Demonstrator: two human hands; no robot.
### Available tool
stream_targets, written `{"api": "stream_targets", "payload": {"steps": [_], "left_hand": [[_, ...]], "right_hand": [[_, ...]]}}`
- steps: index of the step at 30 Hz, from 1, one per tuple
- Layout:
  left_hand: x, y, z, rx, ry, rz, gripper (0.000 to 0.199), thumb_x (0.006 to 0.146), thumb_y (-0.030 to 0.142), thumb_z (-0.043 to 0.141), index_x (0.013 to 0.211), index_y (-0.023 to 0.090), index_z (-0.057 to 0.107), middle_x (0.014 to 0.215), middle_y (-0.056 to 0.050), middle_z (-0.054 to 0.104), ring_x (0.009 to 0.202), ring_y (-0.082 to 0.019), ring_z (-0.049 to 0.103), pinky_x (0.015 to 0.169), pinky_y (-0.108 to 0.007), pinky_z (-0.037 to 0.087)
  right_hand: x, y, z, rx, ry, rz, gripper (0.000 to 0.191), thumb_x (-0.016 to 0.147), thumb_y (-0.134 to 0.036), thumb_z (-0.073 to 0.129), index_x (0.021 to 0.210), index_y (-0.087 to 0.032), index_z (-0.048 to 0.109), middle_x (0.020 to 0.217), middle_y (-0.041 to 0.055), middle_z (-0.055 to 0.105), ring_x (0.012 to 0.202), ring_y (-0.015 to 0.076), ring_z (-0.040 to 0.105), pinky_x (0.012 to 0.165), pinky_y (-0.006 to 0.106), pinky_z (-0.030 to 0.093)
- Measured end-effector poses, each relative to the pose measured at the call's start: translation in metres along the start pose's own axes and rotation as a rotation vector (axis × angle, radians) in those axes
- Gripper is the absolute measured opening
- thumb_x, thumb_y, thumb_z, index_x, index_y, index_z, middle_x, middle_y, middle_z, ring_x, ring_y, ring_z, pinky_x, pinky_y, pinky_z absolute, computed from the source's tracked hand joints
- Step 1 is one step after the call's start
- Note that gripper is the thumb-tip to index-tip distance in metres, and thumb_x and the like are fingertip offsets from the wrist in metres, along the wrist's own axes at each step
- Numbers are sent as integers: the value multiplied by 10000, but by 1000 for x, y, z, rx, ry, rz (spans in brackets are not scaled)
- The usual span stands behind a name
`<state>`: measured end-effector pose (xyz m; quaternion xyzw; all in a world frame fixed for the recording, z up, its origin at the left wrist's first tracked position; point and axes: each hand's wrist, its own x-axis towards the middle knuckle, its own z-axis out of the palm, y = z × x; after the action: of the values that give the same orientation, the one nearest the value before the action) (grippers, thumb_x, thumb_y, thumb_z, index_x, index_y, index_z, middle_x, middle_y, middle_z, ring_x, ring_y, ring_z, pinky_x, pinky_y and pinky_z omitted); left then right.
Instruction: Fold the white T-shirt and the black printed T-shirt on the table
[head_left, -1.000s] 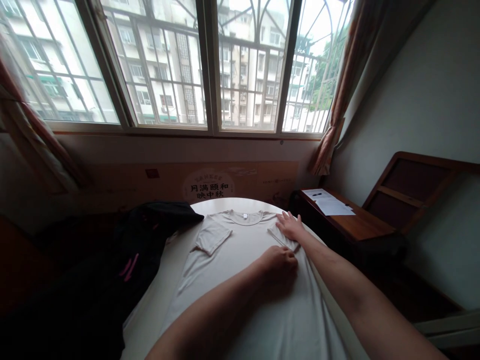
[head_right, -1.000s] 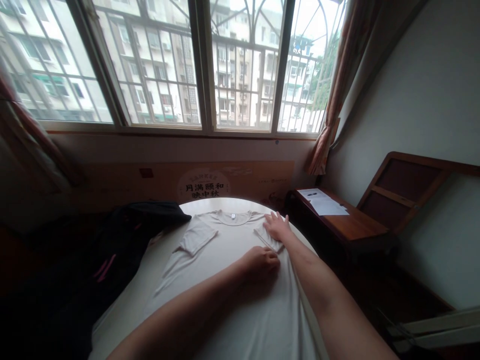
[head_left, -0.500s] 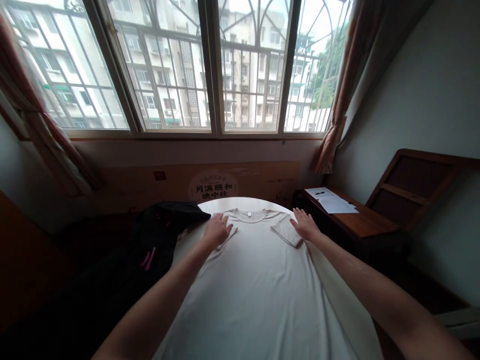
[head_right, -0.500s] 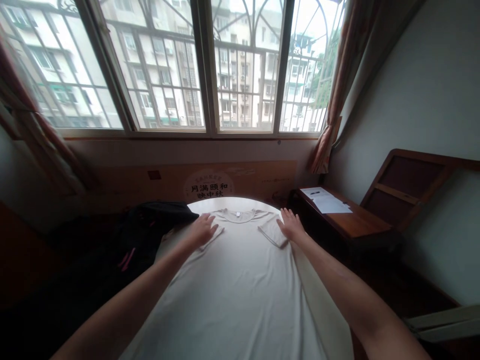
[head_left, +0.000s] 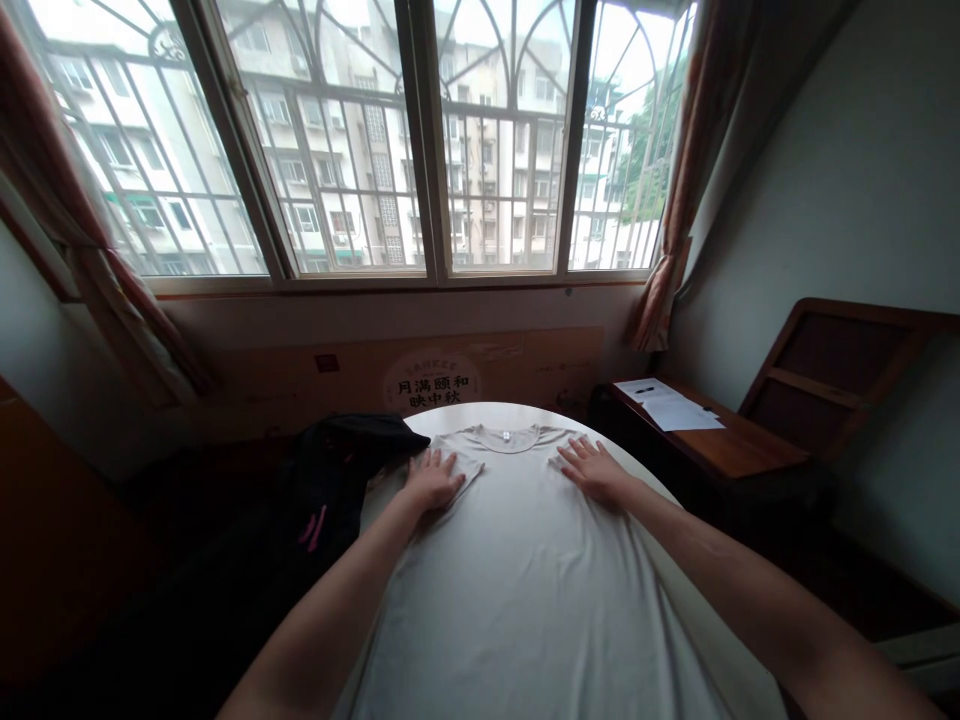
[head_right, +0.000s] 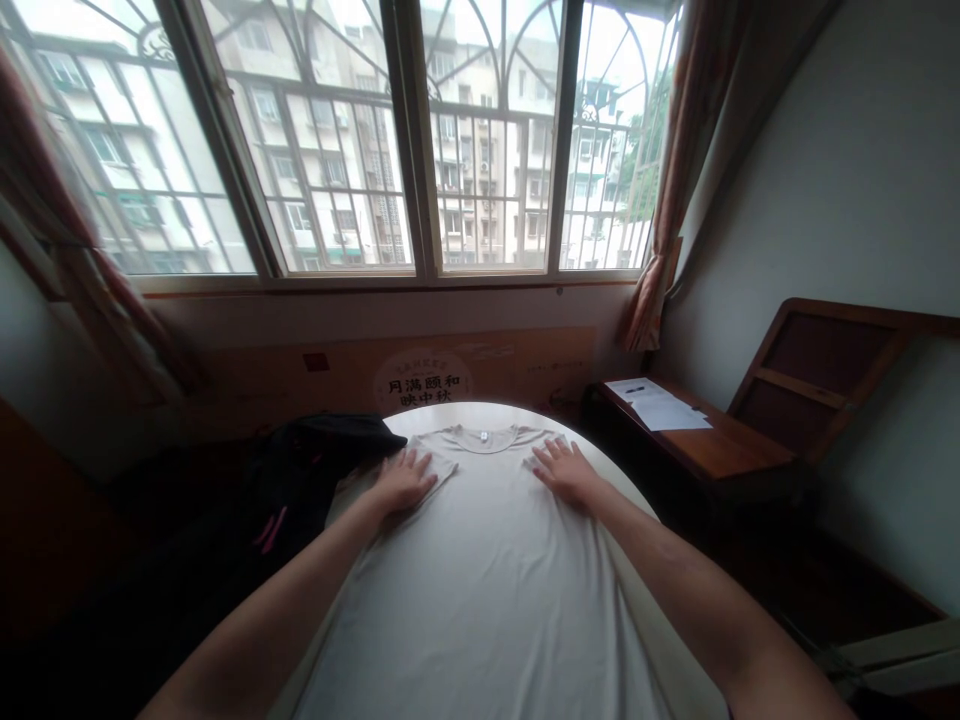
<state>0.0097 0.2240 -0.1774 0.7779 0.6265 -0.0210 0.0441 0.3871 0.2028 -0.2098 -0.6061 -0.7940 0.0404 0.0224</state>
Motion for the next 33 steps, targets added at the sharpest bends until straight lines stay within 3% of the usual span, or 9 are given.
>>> {"api": "stream_targets", "payload": {"steps": [6,11,15,19,22,25,28,31,33], "left_hand": [[6,15,7,1,-5,294,622,1026,511,277,1589,249,308,1687,-93,177,1562,-257,119,1238,-465,111],[5,20,15,11,-30,361,641,1019,535,298,1597,257,289,1677,-147,180,1551,-327,146,1217,-553,115],[2,21,11,23,-8,357,634,1011,564,316,1584,293,320,1672,-149,202,1540,-357,177,1196,-596,139],[-13,35,4,18,83,316,604,1008,521,372,1569,297,357,1678,-137,197,1542,-366,157,1197,-617,96],[-36,45,-5,-19,150,247,606,1018,490,374,1577,256,344,1681,-138,192,1544,-341,163,1216,-568,105],[-66,37,-21,-85,176,118,630,1038,472,301,1585,160,306,1646,-190,271,1515,-332,258,1191,-499,245],[-107,7,-44,-147,115,12,643,997,440,405,1550,116,356,1530,-207,474,1390,-326,471,1106,-411,383],[-159,-28,-65,-199,5,-28,594,943,435,468,1449,127,504,1261,-155,700,1127,-275,669,928,-306,494],[-199,-43,-72,-246,-69,-58,518,912,447,476,1294,134,632,1067,-117,754,939,-245,710,769,-267,519]], "right_hand": [[-9,-25,5,67,-64,-127,659,1033,-523,284,1607,-200,264,1680,142,167,1554,323,127,1234,522,115],[-10,-25,10,87,-65,-114,682,1020,-568,270,1613,-231,249,1686,119,146,1556,329,110,1234,537,97],[-10,-24,12,110,-18,-87,748,1010,-568,275,1629,-168,151,1681,123,168,1557,292,133,1246,487,102],[-12,-29,8,52,-28,-100,724,1015,-553,266,1613,-146,235,1676,135,182,1556,307,132,1244,516,82],[-21,-35,0,14,52,-100,673,1026,-523,287,1614,-199,242,1679,131,179,1553,326,131,1236,549,79],[-41,-41,-9,35,182,-102,639,1042,-474,279,1620,-209,216,1682,128,168,1555,309,133,1235,538,119],[-73,-46,-18,75,226,-148,616,1046,-436,289,1610,-190,255,1672,146,199,1553,304,148,1231,545,155],[-117,-57,-26,151,172,-185,592,1038,-428,338,1575,-181,355,1649,162,264,1537,321,212,1218,559,216],[-153,-71,-31,223,110,-227,558,1037,-449,357,1518,-188,463,1610,159,359,1511,331,288,1202,565,266]]}}
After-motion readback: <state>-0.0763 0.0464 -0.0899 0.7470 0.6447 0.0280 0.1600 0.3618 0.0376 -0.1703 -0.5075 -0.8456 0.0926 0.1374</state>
